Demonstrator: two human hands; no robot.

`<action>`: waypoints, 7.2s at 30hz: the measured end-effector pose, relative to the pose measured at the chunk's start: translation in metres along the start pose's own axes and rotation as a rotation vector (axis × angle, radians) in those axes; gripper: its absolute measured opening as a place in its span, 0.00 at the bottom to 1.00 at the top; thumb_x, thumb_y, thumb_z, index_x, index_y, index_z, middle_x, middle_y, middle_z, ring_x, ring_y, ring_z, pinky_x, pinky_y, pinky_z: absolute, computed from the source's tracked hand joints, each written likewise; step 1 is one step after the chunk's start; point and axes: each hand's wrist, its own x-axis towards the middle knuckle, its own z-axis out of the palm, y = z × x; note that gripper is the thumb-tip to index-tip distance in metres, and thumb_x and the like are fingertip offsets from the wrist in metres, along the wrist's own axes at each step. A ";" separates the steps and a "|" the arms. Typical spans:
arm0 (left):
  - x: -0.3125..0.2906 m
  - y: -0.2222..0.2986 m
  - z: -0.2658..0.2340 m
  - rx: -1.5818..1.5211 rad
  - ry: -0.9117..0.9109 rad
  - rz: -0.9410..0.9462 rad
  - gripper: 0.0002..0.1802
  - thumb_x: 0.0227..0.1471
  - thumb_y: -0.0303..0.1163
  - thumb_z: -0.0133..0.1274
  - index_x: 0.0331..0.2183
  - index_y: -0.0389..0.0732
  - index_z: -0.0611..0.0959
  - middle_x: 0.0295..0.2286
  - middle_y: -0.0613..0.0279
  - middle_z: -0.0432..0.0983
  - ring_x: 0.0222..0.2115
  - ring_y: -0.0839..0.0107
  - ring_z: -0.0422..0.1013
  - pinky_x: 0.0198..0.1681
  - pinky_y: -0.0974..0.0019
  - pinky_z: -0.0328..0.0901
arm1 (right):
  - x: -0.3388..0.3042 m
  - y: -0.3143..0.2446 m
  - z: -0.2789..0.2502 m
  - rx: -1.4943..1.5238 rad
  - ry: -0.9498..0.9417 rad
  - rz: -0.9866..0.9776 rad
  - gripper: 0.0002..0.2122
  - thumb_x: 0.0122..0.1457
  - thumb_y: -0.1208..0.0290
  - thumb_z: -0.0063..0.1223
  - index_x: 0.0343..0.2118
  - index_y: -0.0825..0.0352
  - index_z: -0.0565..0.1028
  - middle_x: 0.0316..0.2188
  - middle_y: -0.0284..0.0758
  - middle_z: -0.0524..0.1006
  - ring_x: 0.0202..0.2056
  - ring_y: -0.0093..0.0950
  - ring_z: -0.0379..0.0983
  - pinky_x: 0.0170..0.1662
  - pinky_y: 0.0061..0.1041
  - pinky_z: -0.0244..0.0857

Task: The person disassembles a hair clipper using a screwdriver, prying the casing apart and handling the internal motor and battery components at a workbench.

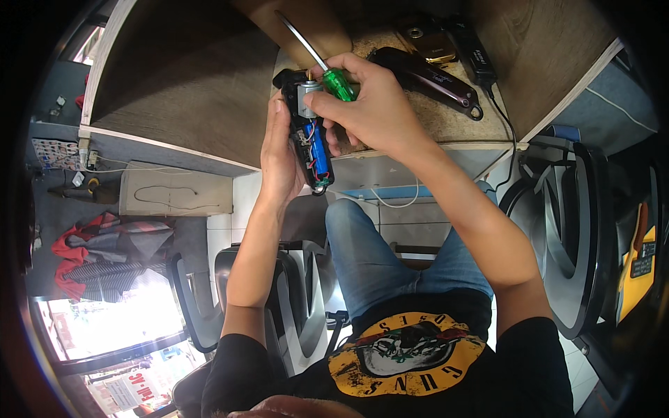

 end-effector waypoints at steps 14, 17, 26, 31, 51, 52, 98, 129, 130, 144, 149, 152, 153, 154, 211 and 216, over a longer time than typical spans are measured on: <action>0.000 -0.006 -0.008 -0.284 -0.031 0.069 0.21 0.71 0.49 0.39 0.52 0.43 0.69 0.36 0.55 0.77 0.32 0.70 0.75 0.29 0.67 0.71 | -0.009 -0.004 -0.001 -0.041 -0.016 -0.027 0.13 0.61 0.77 0.60 0.49 0.69 0.76 0.26 0.30 0.79 0.23 0.15 0.75 0.18 0.16 0.61; -0.002 -0.010 -0.007 -0.169 0.065 0.091 0.16 0.69 0.41 0.42 0.51 0.40 0.69 0.34 0.53 0.77 0.29 0.69 0.75 0.27 0.66 0.72 | -0.011 -0.003 0.000 -0.013 -0.042 -0.033 0.13 0.61 0.77 0.60 0.48 0.69 0.75 0.26 0.30 0.79 0.24 0.15 0.75 0.20 0.17 0.63; -0.001 -0.025 -0.012 0.055 0.170 0.195 0.15 0.60 0.20 0.39 0.49 0.37 0.67 0.36 0.55 0.76 0.25 0.71 0.77 0.25 0.64 0.77 | -0.015 -0.001 0.002 0.018 -0.112 -0.061 0.13 0.60 0.79 0.60 0.47 0.69 0.75 0.23 0.28 0.75 0.21 0.15 0.70 0.22 0.18 0.63; -0.008 -0.018 0.008 0.027 0.222 0.300 0.12 0.63 0.18 0.40 0.49 0.36 0.67 0.36 0.57 0.75 0.25 0.73 0.76 0.23 0.68 0.76 | -0.015 0.001 0.001 0.045 -0.132 -0.094 0.12 0.60 0.80 0.60 0.47 0.69 0.75 0.23 0.27 0.75 0.21 0.14 0.70 0.22 0.19 0.63; -0.013 -0.022 -0.004 -0.216 0.020 0.279 0.24 0.57 0.40 0.37 0.55 0.45 0.63 0.38 0.48 0.75 0.27 0.58 0.76 0.25 0.59 0.74 | -0.018 -0.001 0.002 0.035 -0.123 -0.101 0.12 0.60 0.81 0.58 0.47 0.70 0.75 0.29 0.31 0.79 0.23 0.15 0.75 0.25 0.18 0.71; -0.013 -0.020 -0.002 -0.217 0.035 0.278 0.23 0.57 0.41 0.36 0.52 0.45 0.61 0.40 0.48 0.74 0.26 0.59 0.76 0.24 0.62 0.74 | -0.018 -0.001 0.001 0.035 -0.126 -0.097 0.12 0.60 0.81 0.58 0.47 0.70 0.75 0.29 0.31 0.79 0.23 0.15 0.75 0.25 0.18 0.71; -0.006 -0.003 0.003 0.061 0.025 0.055 0.21 0.70 0.42 0.27 0.57 0.42 0.62 0.30 0.49 0.77 0.20 0.65 0.76 0.20 0.67 0.74 | -0.010 0.009 0.011 -0.130 0.066 -0.182 0.14 0.64 0.71 0.64 0.49 0.70 0.77 0.34 0.30 0.79 0.25 0.16 0.74 0.27 0.19 0.69; -0.009 -0.003 0.003 0.105 0.033 0.083 0.23 0.70 0.46 0.29 0.58 0.43 0.61 0.24 0.53 0.75 0.14 0.68 0.71 0.17 0.69 0.69 | -0.006 0.013 0.014 -0.569 0.126 -0.509 0.18 0.57 0.70 0.69 0.48 0.70 0.78 0.39 0.37 0.78 0.39 0.31 0.79 0.42 0.28 0.72; -0.009 -0.003 0.003 0.088 0.036 0.089 0.24 0.70 0.47 0.29 0.58 0.43 0.61 0.25 0.53 0.75 0.14 0.68 0.71 0.17 0.69 0.69 | -0.006 0.013 0.014 -0.570 0.127 -0.509 0.18 0.57 0.70 0.69 0.48 0.70 0.78 0.39 0.37 0.78 0.39 0.31 0.79 0.42 0.28 0.72; -0.009 -0.003 0.006 0.071 0.089 0.071 0.22 0.70 0.45 0.27 0.58 0.44 0.61 0.25 0.52 0.75 0.15 0.67 0.72 0.18 0.68 0.70 | -0.009 0.018 0.016 -0.350 0.063 -0.409 0.19 0.56 0.72 0.70 0.48 0.68 0.75 0.44 0.39 0.81 0.39 0.29 0.81 0.43 0.28 0.75; -0.009 -0.001 0.007 0.100 0.065 0.077 0.23 0.70 0.46 0.27 0.57 0.44 0.61 0.23 0.51 0.74 0.15 0.66 0.72 0.18 0.67 0.70 | -0.008 0.020 0.013 -0.100 0.094 -0.323 0.23 0.57 0.74 0.71 0.51 0.70 0.69 0.43 0.41 0.81 0.35 0.20 0.78 0.35 0.21 0.74; -0.008 -0.001 0.008 0.111 0.068 0.082 0.24 0.70 0.47 0.27 0.58 0.43 0.61 0.23 0.50 0.74 0.14 0.65 0.72 0.18 0.67 0.70 | -0.009 0.017 0.012 -0.070 0.072 -0.251 0.25 0.57 0.74 0.71 0.52 0.70 0.67 0.43 0.41 0.80 0.31 0.17 0.76 0.30 0.18 0.72; -0.008 -0.003 0.008 0.106 0.065 0.082 0.24 0.70 0.48 0.27 0.58 0.43 0.61 0.23 0.50 0.75 0.15 0.65 0.72 0.18 0.66 0.71 | -0.009 0.015 0.011 -0.072 0.060 -0.211 0.24 0.57 0.73 0.71 0.52 0.70 0.68 0.43 0.41 0.80 0.28 0.16 0.76 0.28 0.17 0.71; -0.007 -0.004 0.008 0.101 0.062 0.083 0.25 0.70 0.48 0.27 0.58 0.43 0.61 0.23 0.50 0.75 0.15 0.64 0.73 0.18 0.66 0.71 | -0.010 0.015 0.013 -0.073 0.061 -0.212 0.24 0.57 0.73 0.71 0.52 0.70 0.68 0.43 0.41 0.80 0.28 0.16 0.76 0.28 0.17 0.71; -0.005 0.000 0.002 0.020 0.027 0.037 0.23 0.72 0.47 0.36 0.61 0.48 0.60 0.38 0.55 0.75 0.23 0.71 0.77 0.22 0.66 0.76 | -0.007 0.018 0.017 -0.611 0.094 -0.563 0.13 0.60 0.73 0.62 0.47 0.70 0.77 0.41 0.39 0.80 0.36 0.35 0.81 0.39 0.31 0.73; -0.001 -0.001 -0.001 -0.103 0.063 0.034 0.21 0.73 0.46 0.36 0.60 0.49 0.63 0.36 0.59 0.75 0.23 0.72 0.76 0.23 0.69 0.76 | -0.011 0.018 0.014 -0.559 0.013 -0.541 0.19 0.54 0.77 0.60 0.50 0.71 0.75 0.49 0.40 0.74 0.46 0.40 0.77 0.50 0.34 0.70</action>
